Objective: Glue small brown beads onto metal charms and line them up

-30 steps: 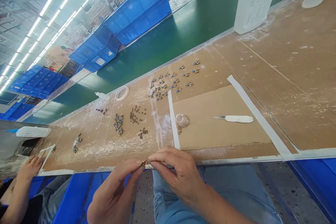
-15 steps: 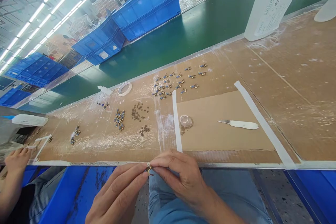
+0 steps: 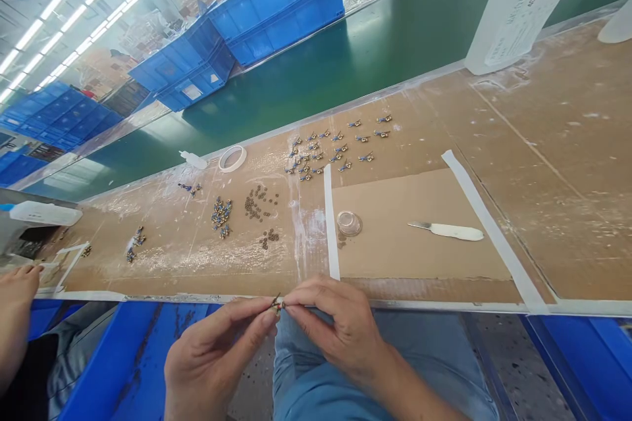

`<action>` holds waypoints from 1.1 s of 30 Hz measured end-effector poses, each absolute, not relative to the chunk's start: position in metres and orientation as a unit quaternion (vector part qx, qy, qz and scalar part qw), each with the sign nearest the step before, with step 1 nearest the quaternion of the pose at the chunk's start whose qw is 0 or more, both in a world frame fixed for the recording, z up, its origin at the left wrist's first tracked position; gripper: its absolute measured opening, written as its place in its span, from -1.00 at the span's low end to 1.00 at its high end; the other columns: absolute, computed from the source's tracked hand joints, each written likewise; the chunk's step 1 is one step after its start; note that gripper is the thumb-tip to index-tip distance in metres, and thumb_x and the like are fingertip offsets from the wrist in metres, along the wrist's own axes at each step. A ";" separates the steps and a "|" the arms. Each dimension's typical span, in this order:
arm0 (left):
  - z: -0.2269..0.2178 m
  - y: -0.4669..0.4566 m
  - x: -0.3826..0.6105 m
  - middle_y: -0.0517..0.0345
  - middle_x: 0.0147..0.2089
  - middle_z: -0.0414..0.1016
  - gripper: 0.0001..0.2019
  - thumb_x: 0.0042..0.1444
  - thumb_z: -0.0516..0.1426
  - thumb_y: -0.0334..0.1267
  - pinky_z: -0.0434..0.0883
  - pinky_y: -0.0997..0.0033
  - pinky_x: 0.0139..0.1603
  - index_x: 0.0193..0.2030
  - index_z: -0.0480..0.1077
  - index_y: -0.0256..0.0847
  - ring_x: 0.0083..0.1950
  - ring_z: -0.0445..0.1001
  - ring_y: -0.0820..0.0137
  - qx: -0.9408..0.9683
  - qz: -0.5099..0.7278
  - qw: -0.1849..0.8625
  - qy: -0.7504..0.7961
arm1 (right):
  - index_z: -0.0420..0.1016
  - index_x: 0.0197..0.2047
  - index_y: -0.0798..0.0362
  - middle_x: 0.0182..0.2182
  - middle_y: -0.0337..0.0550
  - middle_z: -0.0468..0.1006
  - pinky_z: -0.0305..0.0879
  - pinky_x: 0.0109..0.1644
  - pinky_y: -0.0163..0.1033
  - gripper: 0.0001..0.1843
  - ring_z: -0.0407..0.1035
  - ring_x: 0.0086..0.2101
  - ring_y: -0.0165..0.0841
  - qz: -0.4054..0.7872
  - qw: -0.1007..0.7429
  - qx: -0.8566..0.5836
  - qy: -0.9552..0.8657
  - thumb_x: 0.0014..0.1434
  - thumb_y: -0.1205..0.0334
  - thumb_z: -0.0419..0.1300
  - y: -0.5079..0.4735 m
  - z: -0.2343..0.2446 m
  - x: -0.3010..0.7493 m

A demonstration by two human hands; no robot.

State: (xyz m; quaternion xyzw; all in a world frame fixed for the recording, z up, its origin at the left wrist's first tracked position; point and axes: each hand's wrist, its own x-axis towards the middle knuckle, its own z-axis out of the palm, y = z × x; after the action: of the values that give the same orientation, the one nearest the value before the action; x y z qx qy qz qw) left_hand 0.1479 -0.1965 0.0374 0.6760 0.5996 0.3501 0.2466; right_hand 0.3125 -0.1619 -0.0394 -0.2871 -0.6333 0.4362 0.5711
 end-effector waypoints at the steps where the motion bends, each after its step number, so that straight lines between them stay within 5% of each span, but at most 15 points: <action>1: 0.038 -0.196 0.148 0.31 -0.38 0.67 -0.84 0.12 0.27 -0.44 0.57 0.64 -0.39 -0.20 0.59 -0.12 -0.44 0.61 0.50 0.679 0.350 0.243 0.597 | 0.56 -0.12 0.00 -0.31 -0.22 0.63 0.44 -0.19 -0.49 -0.81 0.53 -0.31 -0.50 0.438 0.568 -0.287 -0.636 0.25 0.43 0.22 -0.162 -0.040 0.313; 18: 0.045 -0.193 0.145 0.16 -0.21 0.70 -0.70 0.16 0.22 -0.51 0.58 0.61 -0.29 -0.01 0.56 -0.13 -0.32 0.64 0.47 0.763 0.308 0.209 0.529 | 0.52 -0.09 0.06 -0.33 -0.16 0.59 0.45 -0.23 -0.41 -0.85 0.49 -0.32 -0.45 0.371 0.553 -0.261 -0.699 0.34 0.38 0.13 -0.158 -0.040 0.317; 26: 0.039 -0.163 0.131 0.19 -0.39 0.68 -0.90 0.15 0.26 -0.38 0.60 0.54 -0.37 -0.23 0.61 -0.16 -0.40 0.64 0.41 0.665 0.346 0.305 0.587 | 0.49 -0.03 0.04 -0.28 -0.15 0.62 0.49 -0.17 -0.39 -0.83 0.52 -0.29 -0.44 0.266 0.555 -0.315 -0.722 0.38 0.30 0.11 -0.154 -0.033 0.322; 33: 0.011 -0.048 0.138 0.18 -0.51 0.58 -0.94 0.01 0.25 -0.34 0.46 0.49 -0.38 -0.42 0.55 -0.28 -0.46 0.53 0.44 0.566 0.354 0.348 0.658 | 0.50 -0.02 0.04 -0.32 -0.16 0.63 0.50 -0.19 -0.35 -0.77 0.54 -0.33 -0.41 0.141 0.563 -0.340 -0.740 0.31 0.42 0.11 -0.151 -0.039 0.345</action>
State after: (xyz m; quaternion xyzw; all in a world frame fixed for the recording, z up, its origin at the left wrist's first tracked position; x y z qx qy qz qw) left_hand 0.1377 -0.0479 0.0106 0.5662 0.6576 0.3543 0.3485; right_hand 0.3452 -0.1507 -0.0386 -0.3399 -0.7404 0.1407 0.5626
